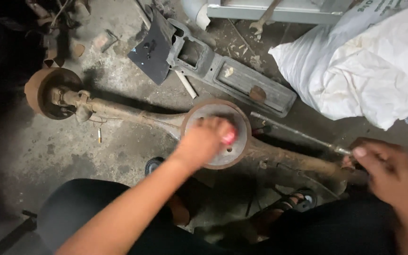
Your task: Cleaning dirt and debris from an axle hub and brake drum using a manual scraper and a screwdriver.
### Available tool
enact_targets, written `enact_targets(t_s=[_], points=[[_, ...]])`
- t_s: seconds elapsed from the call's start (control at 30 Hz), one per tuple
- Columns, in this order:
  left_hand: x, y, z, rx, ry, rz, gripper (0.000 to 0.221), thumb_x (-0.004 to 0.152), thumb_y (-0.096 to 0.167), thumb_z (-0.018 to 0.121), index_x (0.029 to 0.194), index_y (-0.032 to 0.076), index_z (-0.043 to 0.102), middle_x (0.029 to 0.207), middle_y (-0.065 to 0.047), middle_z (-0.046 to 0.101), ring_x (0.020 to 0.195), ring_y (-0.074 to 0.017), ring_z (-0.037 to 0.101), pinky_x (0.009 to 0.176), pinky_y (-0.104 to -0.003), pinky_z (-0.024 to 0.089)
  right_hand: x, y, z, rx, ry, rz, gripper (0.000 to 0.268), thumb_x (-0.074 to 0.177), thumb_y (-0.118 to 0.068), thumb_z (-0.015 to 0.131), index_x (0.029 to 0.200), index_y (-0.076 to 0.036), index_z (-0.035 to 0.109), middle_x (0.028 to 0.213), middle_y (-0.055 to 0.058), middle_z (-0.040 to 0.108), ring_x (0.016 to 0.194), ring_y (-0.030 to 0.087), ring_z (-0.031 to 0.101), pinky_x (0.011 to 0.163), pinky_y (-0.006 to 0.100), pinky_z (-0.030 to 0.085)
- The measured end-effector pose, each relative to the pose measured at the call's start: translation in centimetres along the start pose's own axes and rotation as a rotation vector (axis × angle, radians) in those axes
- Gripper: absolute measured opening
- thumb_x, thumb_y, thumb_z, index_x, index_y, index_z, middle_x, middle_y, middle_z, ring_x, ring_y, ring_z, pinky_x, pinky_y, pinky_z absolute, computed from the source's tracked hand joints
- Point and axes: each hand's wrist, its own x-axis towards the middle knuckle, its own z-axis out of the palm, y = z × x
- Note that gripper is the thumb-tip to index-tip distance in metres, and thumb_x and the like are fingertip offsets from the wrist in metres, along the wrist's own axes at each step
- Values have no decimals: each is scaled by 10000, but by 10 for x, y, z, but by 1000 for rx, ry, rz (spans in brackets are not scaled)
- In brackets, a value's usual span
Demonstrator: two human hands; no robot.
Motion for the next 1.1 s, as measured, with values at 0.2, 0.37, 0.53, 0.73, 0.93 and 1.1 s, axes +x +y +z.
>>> enact_targets(t_s=[0.2, 0.37, 0.53, 0.73, 0.93, 1.1], points=[[-45, -22, 2, 272, -61, -112, 461, 1012, 431, 543, 1295, 69, 502, 1122, -171, 681, 960, -266, 702, 718, -334, 599, 10, -32, 12, -28, -107, 225, 353, 975, -285, 634, 820, -43, 839, 822, 67, 831, 831, 200, 739, 845, 330, 498], [-65, -35, 10, -7, -112, -269, 663, 1016, 629, 504, 1346, 55, 460, 1167, -202, 685, 1020, -346, 703, 841, -443, 605, 15, -48, 25, -20, -240, 244, 407, 933, -342, 620, 776, -47, 852, 743, 113, 863, 712, 259, 800, 753, 382, 573], [-87, -38, 42, 42, 43, -238, 648, 976, 675, 532, 1201, 68, 505, 1038, -154, 665, 887, -316, 679, 714, -406, 552, 30, -41, 47, 61, -151, 113, 329, 959, -259, 634, 797, -39, 818, 790, 71, 819, 762, 189, 746, 772, 316, 537], [-109, -43, 67, -155, 182, -322, 623, 945, 657, 606, 1122, 67, 516, 965, -124, 628, 826, -322, 644, 678, -417, 515, 45, -57, 61, 81, -218, 52, 381, 978, -295, 591, 883, -7, 821, 829, 103, 816, 806, 204, 737, 807, 339, 531], [-114, -70, 100, -204, 76, -509, 636, 974, 691, 532, 1131, 77, 477, 874, -157, 654, 738, -351, 649, 620, -431, 528, 54, -56, 68, 146, -233, -100, 387, 1012, -220, 586, 767, 20, 765, 778, 96, 792, 790, 180, 720, 812, 323, 537], [-99, -108, 161, -658, -64, -896, 664, 985, 664, 433, 1261, 62, 383, 958, -243, 676, 810, -459, 670, 663, -562, 520, 47, -131, 66, 25, -48, -276, 401, 1094, -235, 526, 803, -17, 693, 810, 47, 684, 816, 145, 600, 777, 279, 419]])
